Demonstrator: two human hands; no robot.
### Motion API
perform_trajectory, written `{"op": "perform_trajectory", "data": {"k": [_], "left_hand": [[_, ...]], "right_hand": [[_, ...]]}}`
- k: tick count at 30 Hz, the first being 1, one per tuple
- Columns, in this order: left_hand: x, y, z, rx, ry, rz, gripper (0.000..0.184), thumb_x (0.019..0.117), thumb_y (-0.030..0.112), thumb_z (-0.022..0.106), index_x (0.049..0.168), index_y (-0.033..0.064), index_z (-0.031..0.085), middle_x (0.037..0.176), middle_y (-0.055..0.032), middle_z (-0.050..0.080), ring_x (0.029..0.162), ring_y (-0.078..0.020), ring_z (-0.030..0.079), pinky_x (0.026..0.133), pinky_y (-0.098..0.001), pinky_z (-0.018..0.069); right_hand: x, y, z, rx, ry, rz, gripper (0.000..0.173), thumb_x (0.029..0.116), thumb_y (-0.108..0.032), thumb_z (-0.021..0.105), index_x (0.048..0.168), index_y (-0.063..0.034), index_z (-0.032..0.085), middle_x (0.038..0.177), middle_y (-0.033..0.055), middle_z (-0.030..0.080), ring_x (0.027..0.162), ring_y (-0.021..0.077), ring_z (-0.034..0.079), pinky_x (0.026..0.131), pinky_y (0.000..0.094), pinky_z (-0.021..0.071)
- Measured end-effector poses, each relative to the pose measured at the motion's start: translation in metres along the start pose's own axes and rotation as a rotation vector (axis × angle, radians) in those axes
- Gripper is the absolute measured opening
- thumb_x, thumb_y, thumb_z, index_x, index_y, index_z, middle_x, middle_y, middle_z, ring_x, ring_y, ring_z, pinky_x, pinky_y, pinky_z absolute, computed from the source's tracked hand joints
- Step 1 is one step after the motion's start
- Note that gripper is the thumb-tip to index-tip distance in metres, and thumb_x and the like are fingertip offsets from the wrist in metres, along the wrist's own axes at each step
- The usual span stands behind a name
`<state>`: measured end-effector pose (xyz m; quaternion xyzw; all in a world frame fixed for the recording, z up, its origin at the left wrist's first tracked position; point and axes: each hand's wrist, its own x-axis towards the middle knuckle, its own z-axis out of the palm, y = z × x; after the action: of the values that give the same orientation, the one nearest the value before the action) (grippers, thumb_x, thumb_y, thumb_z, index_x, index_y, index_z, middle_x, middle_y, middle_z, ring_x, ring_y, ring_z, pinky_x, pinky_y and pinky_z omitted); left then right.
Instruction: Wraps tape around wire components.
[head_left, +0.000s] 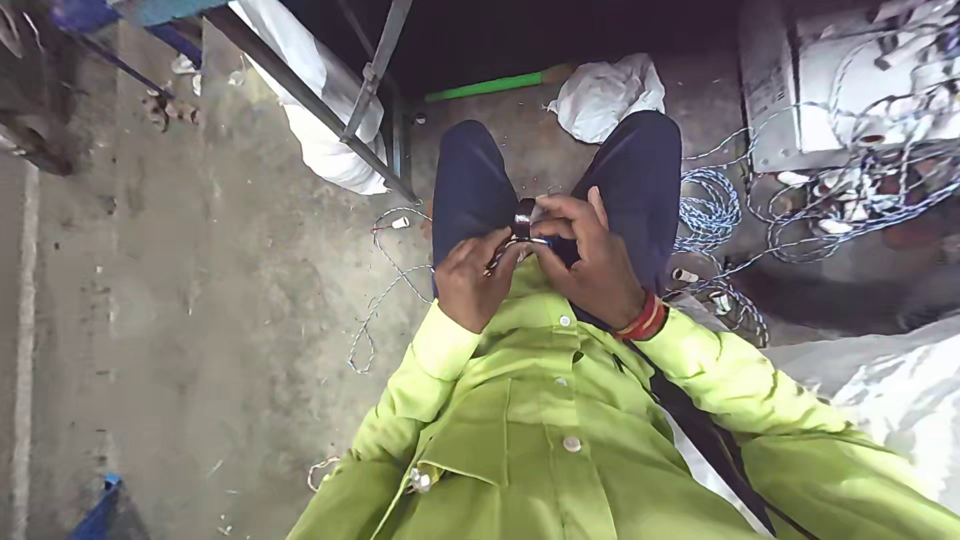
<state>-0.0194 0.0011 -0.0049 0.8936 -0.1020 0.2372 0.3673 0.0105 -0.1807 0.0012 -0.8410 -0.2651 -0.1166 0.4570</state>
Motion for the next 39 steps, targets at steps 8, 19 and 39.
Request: {"op": "perform_trajectory", "data": {"k": [8, 19, 39], "left_hand": [[0.001, -0.007, 0.003, -0.033, 0.025, 0.151, 0.016, 0.0934, 0.010, 0.073, 0.104, -0.0006, 0.079, 0.098, -0.0142, 0.076, 0.093, -0.0205, 0.073, 0.085, -0.0308, 0.0592], [0.002, 0.000, 0.001, -0.079, 0.087, 0.204, 0.014, 0.0900, 0.007, 0.074, 0.100, -0.0012, 0.079, 0.091, -0.0110, 0.076, 0.087, -0.0170, 0.072, 0.079, -0.0292, 0.0602], [-0.004, -0.002, 0.003, -0.021, 0.096, 0.292, 0.013, 0.0906, 0.007, 0.073, 0.096, -0.0033, 0.078, 0.091, -0.0134, 0.074, 0.087, -0.0202, 0.071, 0.080, -0.0301, 0.0597]], "right_hand": [[-0.009, 0.008, 0.015, -0.003, 0.258, 0.051, 0.033, 0.0895, -0.010, 0.074, 0.119, 0.0014, 0.063, 0.111, 0.0149, 0.070, 0.107, 0.0275, 0.065, 0.097, 0.0421, 0.0517], [-0.010, 0.026, 0.022, 0.205, 0.222, 0.202, 0.026, 0.0969, -0.017, 0.060, 0.113, -0.0082, 0.078, 0.104, 0.0019, 0.078, 0.103, 0.0143, 0.070, 0.113, 0.0647, 0.0313], [-0.005, 0.011, 0.018, 0.208, 0.048, 0.404, 0.018, 0.0908, -0.018, 0.067, 0.105, -0.0080, 0.067, 0.075, -0.0006, 0.067, 0.060, 0.0084, 0.061, 0.055, 0.0297, 0.0510]]}}
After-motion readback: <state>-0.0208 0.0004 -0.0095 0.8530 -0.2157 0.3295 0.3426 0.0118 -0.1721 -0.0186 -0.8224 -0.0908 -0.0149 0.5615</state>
